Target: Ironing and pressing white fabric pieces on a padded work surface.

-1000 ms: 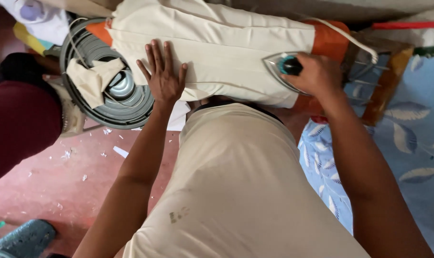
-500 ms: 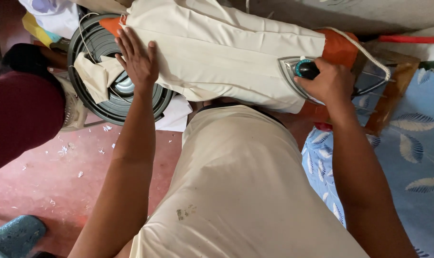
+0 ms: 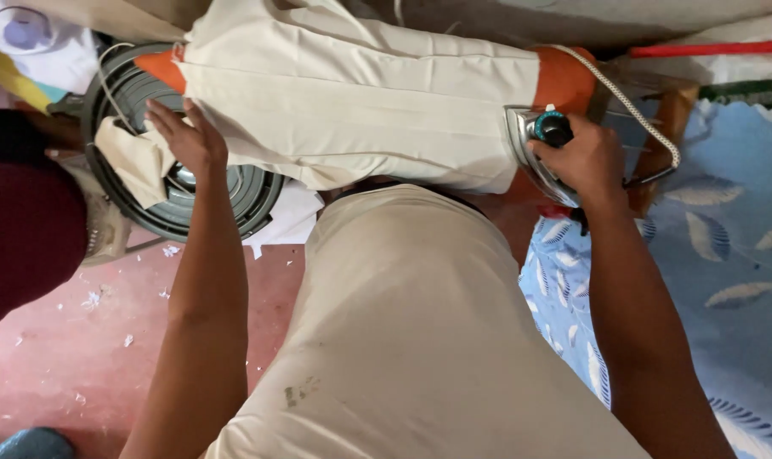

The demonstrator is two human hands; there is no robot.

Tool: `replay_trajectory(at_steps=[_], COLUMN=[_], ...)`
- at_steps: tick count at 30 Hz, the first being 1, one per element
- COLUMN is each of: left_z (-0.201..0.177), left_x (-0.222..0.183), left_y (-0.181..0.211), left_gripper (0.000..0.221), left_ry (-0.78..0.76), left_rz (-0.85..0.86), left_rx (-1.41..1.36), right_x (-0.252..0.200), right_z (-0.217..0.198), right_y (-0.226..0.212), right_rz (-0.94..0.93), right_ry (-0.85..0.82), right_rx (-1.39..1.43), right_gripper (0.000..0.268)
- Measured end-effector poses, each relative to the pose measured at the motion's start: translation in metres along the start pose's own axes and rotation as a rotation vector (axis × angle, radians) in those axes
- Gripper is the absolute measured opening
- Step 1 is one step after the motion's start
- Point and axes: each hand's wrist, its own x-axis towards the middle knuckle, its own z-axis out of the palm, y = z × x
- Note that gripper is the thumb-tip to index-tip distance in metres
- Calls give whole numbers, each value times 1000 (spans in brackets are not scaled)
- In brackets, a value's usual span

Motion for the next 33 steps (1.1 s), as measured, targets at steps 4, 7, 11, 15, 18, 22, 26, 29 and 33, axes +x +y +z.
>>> replay_trajectory(at_steps=[4,7,11,15,18,22,26,29,33], left_z=[-33,-70,-84,-94,-90,-90,-98,-118,-104], left_x=[-31,-54,-57,-58,-59,-63,-79,-87,-71], left_y=[24,71,107,144,160,158,143,125,81], left_gripper=[72,69,74,67,77,74,79,88,76], left_ry=[18,-36,-90,-106,-170,-208,-182,-278,-328], left_rz=[207,280,339,418,458,399,331,134,11], left_rx=[-123,-200,-179,-14,-83,29,74,-30,-22], right_x=[-9,0,18,38,41,32,21,14,23], right_z=[-15,-45,-65,-28,-15,-25,-36,-53,-30], right_y=[45,63,81,130,152,140,130,102,119], right_rz=[43,100,305,275,259,306,461,556,610], right_ry=[-1,-33,-57,-54,2,0,-91,-136,-164], right_rx=[23,-28,-119,-181,-170,-68,-6,15,-22], right_gripper=[50,48,59,58,72,75,57,65,81])
